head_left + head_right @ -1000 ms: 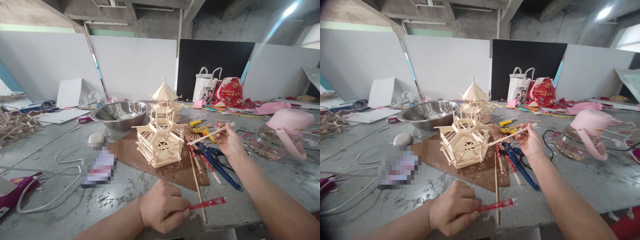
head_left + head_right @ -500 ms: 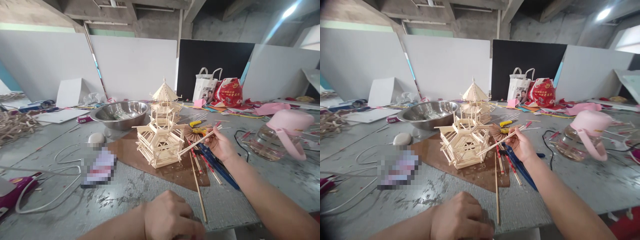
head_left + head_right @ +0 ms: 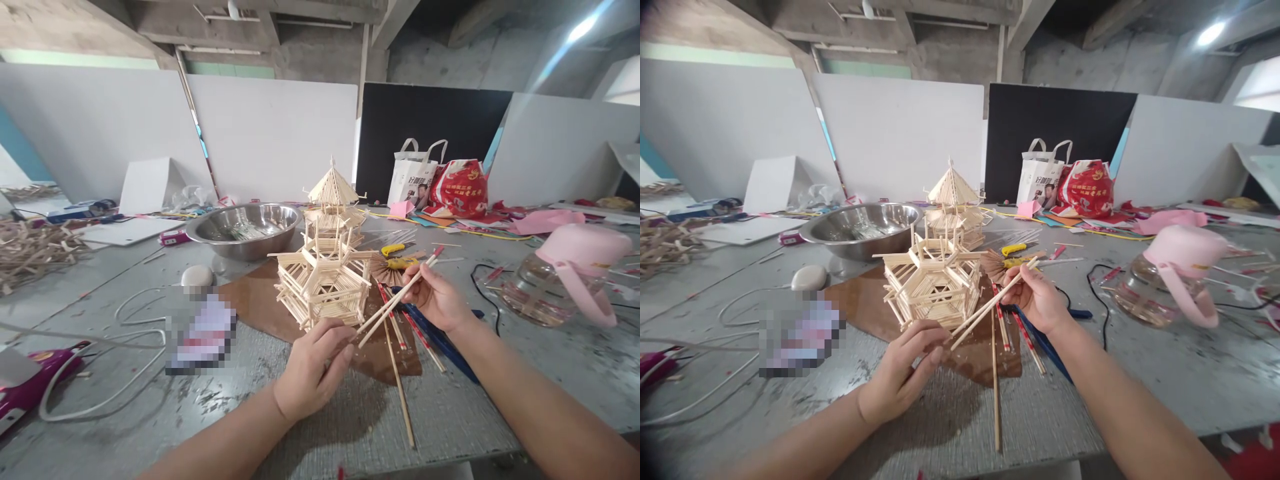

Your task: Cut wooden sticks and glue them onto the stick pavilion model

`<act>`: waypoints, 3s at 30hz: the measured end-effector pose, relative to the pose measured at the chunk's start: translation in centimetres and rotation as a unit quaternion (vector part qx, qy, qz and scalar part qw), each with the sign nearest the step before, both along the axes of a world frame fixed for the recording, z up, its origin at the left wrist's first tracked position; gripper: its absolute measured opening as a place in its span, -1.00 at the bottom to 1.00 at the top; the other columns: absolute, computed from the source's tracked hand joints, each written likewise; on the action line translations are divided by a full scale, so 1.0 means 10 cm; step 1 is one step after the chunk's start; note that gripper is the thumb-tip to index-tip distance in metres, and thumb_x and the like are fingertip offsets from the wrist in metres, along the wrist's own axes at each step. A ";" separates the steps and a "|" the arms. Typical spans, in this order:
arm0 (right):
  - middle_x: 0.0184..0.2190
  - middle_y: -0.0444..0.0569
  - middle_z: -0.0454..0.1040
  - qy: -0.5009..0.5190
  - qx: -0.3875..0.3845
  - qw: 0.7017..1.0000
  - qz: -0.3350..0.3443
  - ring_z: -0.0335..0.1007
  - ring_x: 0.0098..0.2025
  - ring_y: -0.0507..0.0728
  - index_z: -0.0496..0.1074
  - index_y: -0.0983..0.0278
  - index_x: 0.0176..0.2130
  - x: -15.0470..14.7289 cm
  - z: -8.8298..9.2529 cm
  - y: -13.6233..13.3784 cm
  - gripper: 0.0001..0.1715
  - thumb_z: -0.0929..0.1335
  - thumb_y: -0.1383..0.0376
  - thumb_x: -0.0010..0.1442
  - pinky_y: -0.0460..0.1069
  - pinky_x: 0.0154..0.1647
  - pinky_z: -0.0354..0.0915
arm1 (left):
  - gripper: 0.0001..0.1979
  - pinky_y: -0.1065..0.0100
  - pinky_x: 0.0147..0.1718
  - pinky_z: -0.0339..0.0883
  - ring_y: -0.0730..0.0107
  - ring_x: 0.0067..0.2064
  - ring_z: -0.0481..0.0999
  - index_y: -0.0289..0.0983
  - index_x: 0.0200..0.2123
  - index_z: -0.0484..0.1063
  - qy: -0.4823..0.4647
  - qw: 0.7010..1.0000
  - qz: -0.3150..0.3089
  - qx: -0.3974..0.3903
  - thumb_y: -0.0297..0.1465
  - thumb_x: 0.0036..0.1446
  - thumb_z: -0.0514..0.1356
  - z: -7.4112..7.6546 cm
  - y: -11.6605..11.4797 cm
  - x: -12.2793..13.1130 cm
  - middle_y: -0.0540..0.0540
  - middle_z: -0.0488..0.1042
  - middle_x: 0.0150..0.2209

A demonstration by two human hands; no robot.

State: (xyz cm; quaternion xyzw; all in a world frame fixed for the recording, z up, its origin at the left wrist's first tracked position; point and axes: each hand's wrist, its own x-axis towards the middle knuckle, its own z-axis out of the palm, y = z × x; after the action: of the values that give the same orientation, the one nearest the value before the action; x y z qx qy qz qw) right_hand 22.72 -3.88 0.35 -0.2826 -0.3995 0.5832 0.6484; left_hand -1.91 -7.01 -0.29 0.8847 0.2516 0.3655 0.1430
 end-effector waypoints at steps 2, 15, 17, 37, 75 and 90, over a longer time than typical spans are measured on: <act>-0.56 -0.14 0.43 -0.029 0.005 0.999 0.028 0.37 -0.61 -0.01 0.42 0.30 -0.44 -0.05 0.01 -0.04 -0.77 0.35 0.17 -0.04 -0.12 -0.59 0.35 | -0.79 0.43 -0.29 0.28 0.45 -0.24 0.36 -0.27 -0.18 0.26 0.026 0.999 -0.007 -0.023 -0.46 0.10 -0.03 0.01 -0.02 0.01 -0.12 0.35 -0.26; -0.51 -0.09 0.44 -0.144 0.016 0.986 0.078 0.38 -0.55 0.01 0.42 0.30 -0.33 -0.48 0.00 -0.28 -0.72 0.32 0.14 0.01 -0.06 -0.48 0.33 | -0.85 0.47 -0.49 0.20 0.48 -0.46 0.36 -0.26 -0.37 0.20 0.087 0.988 0.033 -0.121 -0.39 0.14 -0.12 -0.11 -0.04 0.14 0.01 0.36 -0.50; -0.51 -0.09 0.44 -0.184 0.018 0.976 0.111 0.37 -0.50 0.01 0.41 0.30 -0.27 -0.52 -0.01 -0.31 -0.69 0.30 0.15 0.03 -0.04 -0.41 0.31 | -0.86 0.47 -0.52 0.20 0.50 -0.51 0.34 -0.26 -0.37 0.15 0.078 0.979 0.010 -0.188 -0.37 0.16 -0.14 -0.12 -0.05 0.14 0.03 0.35 -0.52; -0.65 -0.24 0.22 -0.296 -0.032 0.950 0.092 0.07 -0.66 -0.10 0.29 0.30 -0.45 -0.71 -0.15 -0.29 -0.75 0.30 0.14 0.00 -0.16 -0.66 0.05 | -0.75 0.46 -0.53 0.29 0.49 -0.46 0.44 -0.27 -0.29 0.15 -0.142 0.792 -0.091 -0.586 -0.20 0.09 -0.01 -0.15 -0.03 0.22 -0.01 0.40 -0.44; -0.73 -0.26 0.17 -0.322 -0.045 0.937 0.127 0.02 -0.71 -0.11 0.29 0.32 -0.48 -0.78 -0.17 -0.25 -0.69 0.28 0.10 0.02 -0.17 -0.72 -0.02 | -0.60 0.47 -0.62 0.28 0.36 -0.43 0.47 -0.21 0.03 -0.03 -0.091 0.793 -0.011 -0.602 -0.37 0.10 -0.06 -0.07 -0.12 0.21 -0.08 0.39 -0.38; -0.72 -0.25 0.24 -0.291 -0.064 0.943 0.147 0.11 -0.74 -0.11 0.30 0.32 -0.44 -0.79 -0.21 -0.22 -0.68 0.29 0.09 0.00 -0.17 -0.73 0.08 | -0.62 0.51 -0.64 0.26 0.43 -0.48 0.45 -0.18 0.01 -0.04 -0.097 0.782 -0.027 -0.615 -0.35 0.10 -0.06 -0.06 -0.11 0.21 -0.04 0.40 -0.43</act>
State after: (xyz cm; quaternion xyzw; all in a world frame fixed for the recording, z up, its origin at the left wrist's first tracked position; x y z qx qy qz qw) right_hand 14.80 -6.11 -1.74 -0.4187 -0.5699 0.5886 0.3917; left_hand 0.19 -8.08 -0.94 0.5751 0.3835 0.2128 0.6906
